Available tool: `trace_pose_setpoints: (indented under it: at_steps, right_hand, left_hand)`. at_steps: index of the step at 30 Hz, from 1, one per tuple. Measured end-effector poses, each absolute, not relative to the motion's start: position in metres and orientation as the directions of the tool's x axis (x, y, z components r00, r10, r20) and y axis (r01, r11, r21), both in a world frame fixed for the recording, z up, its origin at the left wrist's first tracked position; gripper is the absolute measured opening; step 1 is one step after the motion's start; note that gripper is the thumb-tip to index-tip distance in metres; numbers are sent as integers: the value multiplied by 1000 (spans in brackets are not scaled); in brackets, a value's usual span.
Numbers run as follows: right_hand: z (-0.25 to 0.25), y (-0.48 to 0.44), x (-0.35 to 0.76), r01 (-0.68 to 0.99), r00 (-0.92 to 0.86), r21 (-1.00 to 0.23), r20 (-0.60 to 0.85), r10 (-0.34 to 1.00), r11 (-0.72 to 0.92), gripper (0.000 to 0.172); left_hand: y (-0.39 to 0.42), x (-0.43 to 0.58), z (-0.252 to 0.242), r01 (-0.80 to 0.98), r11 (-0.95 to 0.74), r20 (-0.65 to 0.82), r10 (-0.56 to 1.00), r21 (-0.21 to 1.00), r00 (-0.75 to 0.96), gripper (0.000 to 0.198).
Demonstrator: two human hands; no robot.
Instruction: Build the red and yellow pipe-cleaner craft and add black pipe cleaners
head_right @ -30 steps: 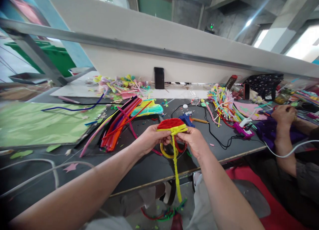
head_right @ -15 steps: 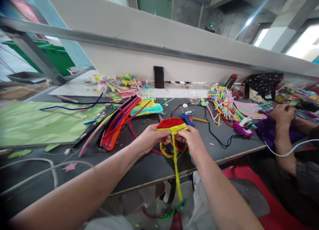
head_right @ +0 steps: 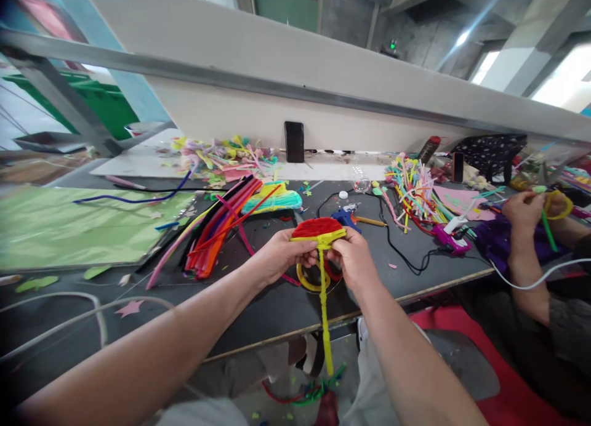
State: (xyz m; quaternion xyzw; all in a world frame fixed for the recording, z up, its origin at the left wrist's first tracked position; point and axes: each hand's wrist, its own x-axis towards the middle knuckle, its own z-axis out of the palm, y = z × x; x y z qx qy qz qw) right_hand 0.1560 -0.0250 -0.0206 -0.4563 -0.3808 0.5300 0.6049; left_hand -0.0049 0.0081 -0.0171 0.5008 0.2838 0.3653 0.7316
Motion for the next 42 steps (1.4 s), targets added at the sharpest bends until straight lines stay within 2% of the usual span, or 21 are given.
trace_pose_setpoints:
  at_steps: [5,10,15,19,23,29,32,37,42]
  right_hand:
    - [-13,-26,159,-334,115,-942,-88,989,-45,43]
    - [-3,-33,164,-408,-42,-905,-111,993,-118,41]
    - [1,-37,165,-393,-79,-919,-11,997,-41,45]
    - [-2,-38,161,-317,-22,-948,-4,1000,-10,48]
    - [-7,-37,158,-144,66,-989,6,998,16,50]
    - [-7,-35,155,66,209,-990,-105,972,-121,49]
    - [-5,-36,157,-18,186,-992,-127,974,-126,46]
    - [3,-37,175,-315,-105,-943,-81,991,-111,46]
    - [0,-33,190,-362,29,-930,-84,996,-68,26]
  left_hand:
    - [8,-5,-19,-237,261,-74,802,936,592,27]
    - [11,-6,-16,-253,348,-126,776,903,619,25]
    - [13,-9,-15,-279,440,-156,726,853,669,19]
    - [14,-11,-17,-264,434,-159,723,861,672,20]
    - [12,-9,-19,-206,371,-144,725,906,673,21]
    - [8,-2,-20,-162,348,-169,749,924,641,22]
    - [8,-2,-20,-166,356,-176,750,920,637,22]
    - [15,-8,-21,-251,377,-153,772,891,617,21]
    - [21,-11,-20,-324,427,-161,778,844,607,18]
